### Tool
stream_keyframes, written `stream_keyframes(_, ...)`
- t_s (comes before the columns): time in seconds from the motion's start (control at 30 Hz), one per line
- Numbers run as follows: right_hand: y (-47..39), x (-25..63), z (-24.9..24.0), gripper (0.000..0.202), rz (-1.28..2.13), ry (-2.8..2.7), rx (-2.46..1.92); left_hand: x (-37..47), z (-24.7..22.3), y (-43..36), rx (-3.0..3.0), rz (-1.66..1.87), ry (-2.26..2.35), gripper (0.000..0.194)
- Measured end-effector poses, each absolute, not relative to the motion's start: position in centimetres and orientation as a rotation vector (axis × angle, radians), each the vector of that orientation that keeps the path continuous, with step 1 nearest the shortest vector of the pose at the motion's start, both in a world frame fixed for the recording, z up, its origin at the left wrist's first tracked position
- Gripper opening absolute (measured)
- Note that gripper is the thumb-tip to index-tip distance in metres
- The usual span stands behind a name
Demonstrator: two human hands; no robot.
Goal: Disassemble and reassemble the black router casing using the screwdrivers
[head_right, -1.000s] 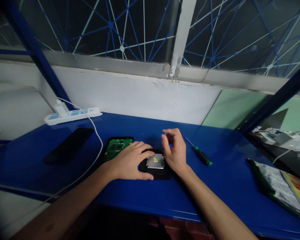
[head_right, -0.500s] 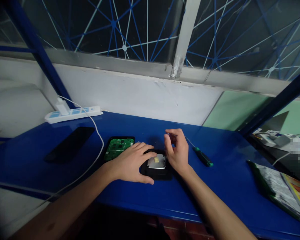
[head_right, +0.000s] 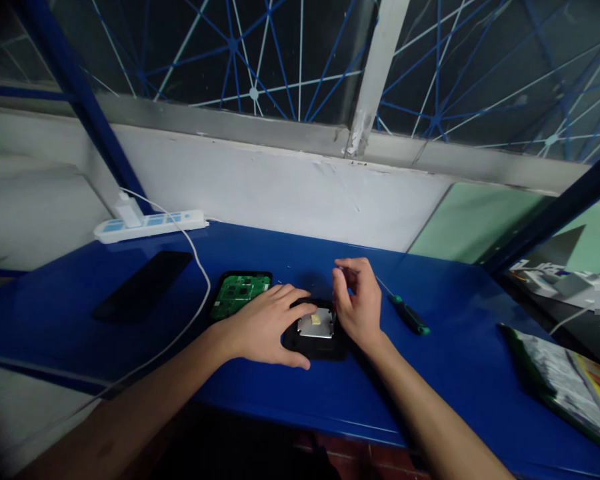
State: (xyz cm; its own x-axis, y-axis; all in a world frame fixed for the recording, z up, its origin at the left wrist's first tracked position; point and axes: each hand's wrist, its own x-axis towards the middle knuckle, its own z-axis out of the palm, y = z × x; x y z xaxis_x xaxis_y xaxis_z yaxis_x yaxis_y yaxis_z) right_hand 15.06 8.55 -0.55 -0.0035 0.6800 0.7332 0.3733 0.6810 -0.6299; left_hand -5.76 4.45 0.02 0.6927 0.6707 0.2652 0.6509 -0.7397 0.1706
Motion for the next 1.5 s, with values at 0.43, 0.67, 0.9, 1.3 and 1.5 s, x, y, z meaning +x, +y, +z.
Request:
stream_keyframes(0.43, 8.2, 15.0, -0.3, 0.01, 0.329, -1.604, -0.863, -5.8, 0.2, 4.4, 2.817, 0.469, 1.106, 0.084)
stream_keyframes(0.67, 7.4, 15.1, 0.3, 0.002, 0.231, -1.538, -0.667, -5.8, 0.1, 4.4, 2.807, 0.467, 1.114, 0.083)
stream_keyframes(0.9, 7.1, 14.5, 0.1, 0.007, 0.314, -1.519, -0.712, -5.6, 0.1, 4.3, 2.8, 0.457, 1.123, 0.08)
stream_keyframes(1.3, 5.6, 16.3, -0.5, 0.021, 0.383, -1.687, -0.605, -5.8, 0.0, 4.4, 2.792, 0.436, 1.119, 0.084)
stream_keyframes(1.5, 5.4, 16.4, -0.5, 0.015, 0.478, -1.623, -0.712, -5.8, 0.0, 4.4, 2.75, 0.436, 1.112, 0.082)
